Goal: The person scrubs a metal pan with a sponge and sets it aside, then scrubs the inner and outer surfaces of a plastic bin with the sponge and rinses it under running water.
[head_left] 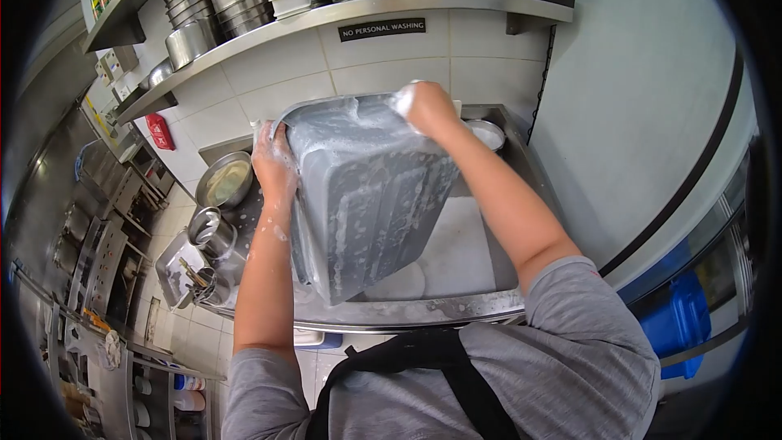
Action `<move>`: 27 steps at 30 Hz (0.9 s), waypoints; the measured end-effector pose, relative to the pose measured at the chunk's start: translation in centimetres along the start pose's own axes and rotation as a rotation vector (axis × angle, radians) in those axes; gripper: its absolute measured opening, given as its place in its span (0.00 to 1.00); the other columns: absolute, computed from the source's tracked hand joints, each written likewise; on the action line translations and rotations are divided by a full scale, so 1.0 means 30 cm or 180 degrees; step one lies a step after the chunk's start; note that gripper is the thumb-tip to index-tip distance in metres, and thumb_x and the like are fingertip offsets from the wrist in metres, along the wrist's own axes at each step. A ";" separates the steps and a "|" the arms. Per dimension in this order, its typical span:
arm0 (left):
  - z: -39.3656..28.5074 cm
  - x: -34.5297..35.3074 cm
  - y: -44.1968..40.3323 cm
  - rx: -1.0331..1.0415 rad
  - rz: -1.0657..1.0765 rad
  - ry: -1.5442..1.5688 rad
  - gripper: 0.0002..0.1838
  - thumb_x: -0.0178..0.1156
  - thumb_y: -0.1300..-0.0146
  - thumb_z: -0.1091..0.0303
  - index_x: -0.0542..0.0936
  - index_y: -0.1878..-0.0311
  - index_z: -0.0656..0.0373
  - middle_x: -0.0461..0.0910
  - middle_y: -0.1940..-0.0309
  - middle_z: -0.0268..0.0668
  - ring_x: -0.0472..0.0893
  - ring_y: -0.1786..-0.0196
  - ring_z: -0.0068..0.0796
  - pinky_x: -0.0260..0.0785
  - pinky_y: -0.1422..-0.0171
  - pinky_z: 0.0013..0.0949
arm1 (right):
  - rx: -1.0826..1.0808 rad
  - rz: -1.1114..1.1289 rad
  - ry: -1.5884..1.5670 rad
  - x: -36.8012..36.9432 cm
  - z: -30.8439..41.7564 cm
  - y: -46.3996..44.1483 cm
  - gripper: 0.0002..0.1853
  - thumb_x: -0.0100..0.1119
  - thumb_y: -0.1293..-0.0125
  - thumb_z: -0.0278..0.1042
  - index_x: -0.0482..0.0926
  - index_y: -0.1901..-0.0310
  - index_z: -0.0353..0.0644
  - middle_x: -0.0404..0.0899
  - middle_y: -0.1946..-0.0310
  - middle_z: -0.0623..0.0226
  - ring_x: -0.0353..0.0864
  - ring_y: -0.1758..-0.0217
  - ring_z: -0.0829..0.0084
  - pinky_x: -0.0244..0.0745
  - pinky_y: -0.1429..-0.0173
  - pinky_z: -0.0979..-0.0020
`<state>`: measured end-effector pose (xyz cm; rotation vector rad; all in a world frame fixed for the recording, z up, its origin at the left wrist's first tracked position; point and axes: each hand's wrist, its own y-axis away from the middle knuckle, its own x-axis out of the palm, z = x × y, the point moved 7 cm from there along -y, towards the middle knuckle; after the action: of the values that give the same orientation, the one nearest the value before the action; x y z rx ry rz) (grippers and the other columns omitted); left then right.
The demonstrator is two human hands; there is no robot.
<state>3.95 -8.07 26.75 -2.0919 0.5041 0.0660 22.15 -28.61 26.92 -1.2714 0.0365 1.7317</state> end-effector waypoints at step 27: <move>0.339 -0.280 0.172 -0.0655 -0.0291 0.2080 0.27 0.57 0.37 0.56 0.67 0.41 0.63 0.72 0.51 0.39 0.72 0.49 0.28 0.62 0.40 0.31 | -0.0731 -0.1158 -0.3078 -0.059 -0.188 -0.081 0.17 0.61 0.41 0.29 0.68 0.51 0.47 0.73 0.63 0.73 0.73 0.59 0.78 0.71 0.54 0.74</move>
<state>-4.16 0.64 19.07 -2.3163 0.8110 -0.6626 27.89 -31.37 26.82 -0.4312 -0.9125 1.8768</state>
